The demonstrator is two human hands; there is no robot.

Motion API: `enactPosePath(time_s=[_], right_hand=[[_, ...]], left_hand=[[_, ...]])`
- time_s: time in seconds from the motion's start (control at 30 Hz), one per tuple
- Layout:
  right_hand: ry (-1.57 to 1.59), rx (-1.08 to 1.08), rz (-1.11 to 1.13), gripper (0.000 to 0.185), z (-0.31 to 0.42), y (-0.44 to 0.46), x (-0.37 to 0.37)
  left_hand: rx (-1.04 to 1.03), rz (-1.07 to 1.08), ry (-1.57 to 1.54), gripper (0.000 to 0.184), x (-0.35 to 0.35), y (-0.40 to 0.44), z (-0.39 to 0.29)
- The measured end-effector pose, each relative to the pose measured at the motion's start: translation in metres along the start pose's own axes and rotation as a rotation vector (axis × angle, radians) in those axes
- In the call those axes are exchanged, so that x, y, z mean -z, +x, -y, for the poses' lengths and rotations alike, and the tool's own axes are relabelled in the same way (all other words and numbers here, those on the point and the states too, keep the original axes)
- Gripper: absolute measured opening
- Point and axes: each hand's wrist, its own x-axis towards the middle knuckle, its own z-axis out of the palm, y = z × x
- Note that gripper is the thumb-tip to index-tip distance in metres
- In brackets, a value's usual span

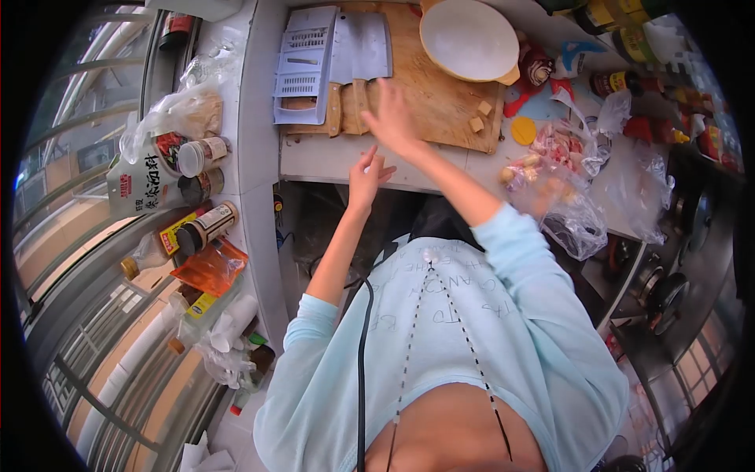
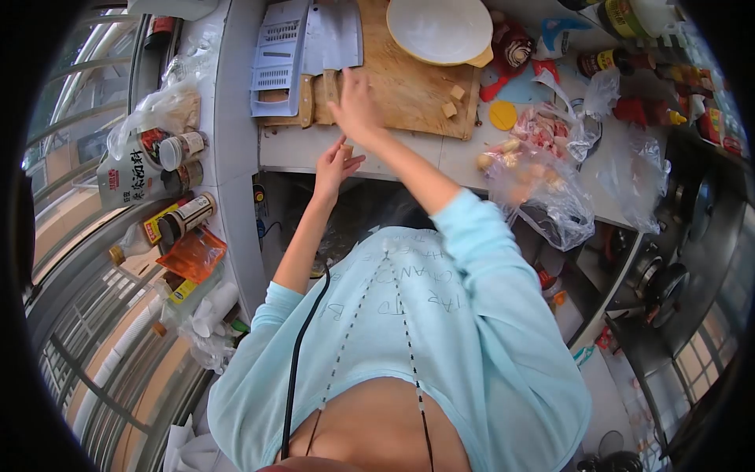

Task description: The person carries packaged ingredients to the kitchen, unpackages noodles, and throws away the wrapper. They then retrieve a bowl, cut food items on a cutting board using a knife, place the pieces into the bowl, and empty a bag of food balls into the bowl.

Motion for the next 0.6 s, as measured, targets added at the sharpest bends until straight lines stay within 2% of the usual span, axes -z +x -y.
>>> enactPosePath(time_s=[0.17, 0.3, 0.43, 0.53, 0.6], right_hand=[[-0.057, -0.099, -0.067, 0.06, 0.01, 0.019, -0.06], [0.024, -0.14, -0.188, 0.058, 0.008, 0.026, -0.068], [0.099, -0.469, -0.066, 0.055, 0.015, 0.042, -0.035], [0.173, -0.347, -0.104, 0.058, -0.006, 0.042, -0.008], [0.425, -0.217, -0.082, 0.05, -0.03, 0.024, 0.018]], left_hand=[[-0.044, -0.018, -0.017, 0.047, 0.01, -0.026, 0.001], [-0.085, -0.068, 0.02, 0.046, 0.022, -0.038, 0.009], [-0.109, -0.172, 0.016, 0.04, 0.033, -0.037, 0.017], [-0.132, -0.144, 0.066, 0.041, 0.034, -0.029, 0.014], [-0.169, -0.06, 0.097, 0.04, 0.029, -0.026, 0.007]])
